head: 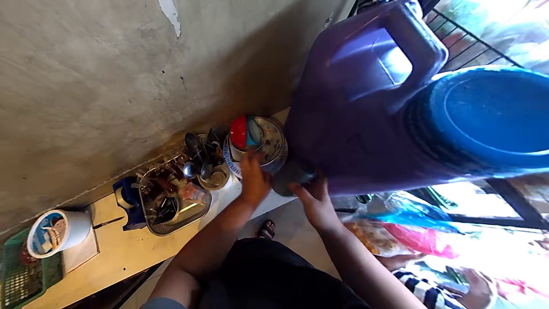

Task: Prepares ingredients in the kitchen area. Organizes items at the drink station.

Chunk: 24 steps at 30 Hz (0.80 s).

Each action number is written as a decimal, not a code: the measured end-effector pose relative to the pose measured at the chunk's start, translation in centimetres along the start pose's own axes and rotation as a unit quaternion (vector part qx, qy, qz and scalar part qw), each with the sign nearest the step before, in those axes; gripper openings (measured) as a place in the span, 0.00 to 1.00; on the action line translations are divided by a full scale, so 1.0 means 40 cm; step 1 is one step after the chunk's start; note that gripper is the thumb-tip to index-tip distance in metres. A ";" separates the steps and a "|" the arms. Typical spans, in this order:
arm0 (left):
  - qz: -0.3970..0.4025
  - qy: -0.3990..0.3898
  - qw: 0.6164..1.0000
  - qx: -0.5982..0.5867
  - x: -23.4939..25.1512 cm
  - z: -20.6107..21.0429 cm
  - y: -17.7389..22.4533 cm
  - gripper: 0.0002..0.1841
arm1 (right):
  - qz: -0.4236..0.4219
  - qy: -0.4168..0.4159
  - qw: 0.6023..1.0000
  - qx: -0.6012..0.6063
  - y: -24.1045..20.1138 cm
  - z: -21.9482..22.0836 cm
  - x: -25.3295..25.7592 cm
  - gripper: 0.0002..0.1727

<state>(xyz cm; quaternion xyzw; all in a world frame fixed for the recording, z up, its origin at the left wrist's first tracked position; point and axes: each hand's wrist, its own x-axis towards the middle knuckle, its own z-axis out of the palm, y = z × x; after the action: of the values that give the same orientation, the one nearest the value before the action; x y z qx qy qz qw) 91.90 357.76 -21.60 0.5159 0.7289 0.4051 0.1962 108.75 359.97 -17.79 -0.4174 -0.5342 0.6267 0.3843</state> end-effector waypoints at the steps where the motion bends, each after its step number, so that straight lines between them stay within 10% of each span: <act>1: 0.003 0.057 0.998 0.010 0.034 -0.021 -0.003 0.30 | -0.022 -0.002 0.999 -0.031 0.005 0.025 0.042 0.52; 4: -0.035 0.128 0.990 0.055 0.145 -0.061 -0.007 0.37 | -0.079 0.027 0.990 -0.116 0.025 0.087 0.156 0.49; 9: -0.181 -0.019 0.975 0.127 0.243 -0.128 0.021 0.37 | -0.072 0.089 0.983 -0.140 0.027 0.134 0.224 0.49; 16: 0.170 -0.046 0.942 0.285 0.206 -0.082 -0.062 0.26 | -0.120 0.113 0.963 -0.215 0.088 0.136 0.225 0.49; 24: 0.145 -0.095 0.926 0.337 0.179 -0.066 -0.083 0.27 | -0.080 0.064 0.948 -0.301 0.104 0.128 0.280 0.47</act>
<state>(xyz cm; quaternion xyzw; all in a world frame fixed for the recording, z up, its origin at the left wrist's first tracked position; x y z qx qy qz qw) 85.26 362.77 -21.72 0.6878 0.7174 0.1088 0.0187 99.81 368.02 -22.77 -0.5088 -0.7038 0.3761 0.3229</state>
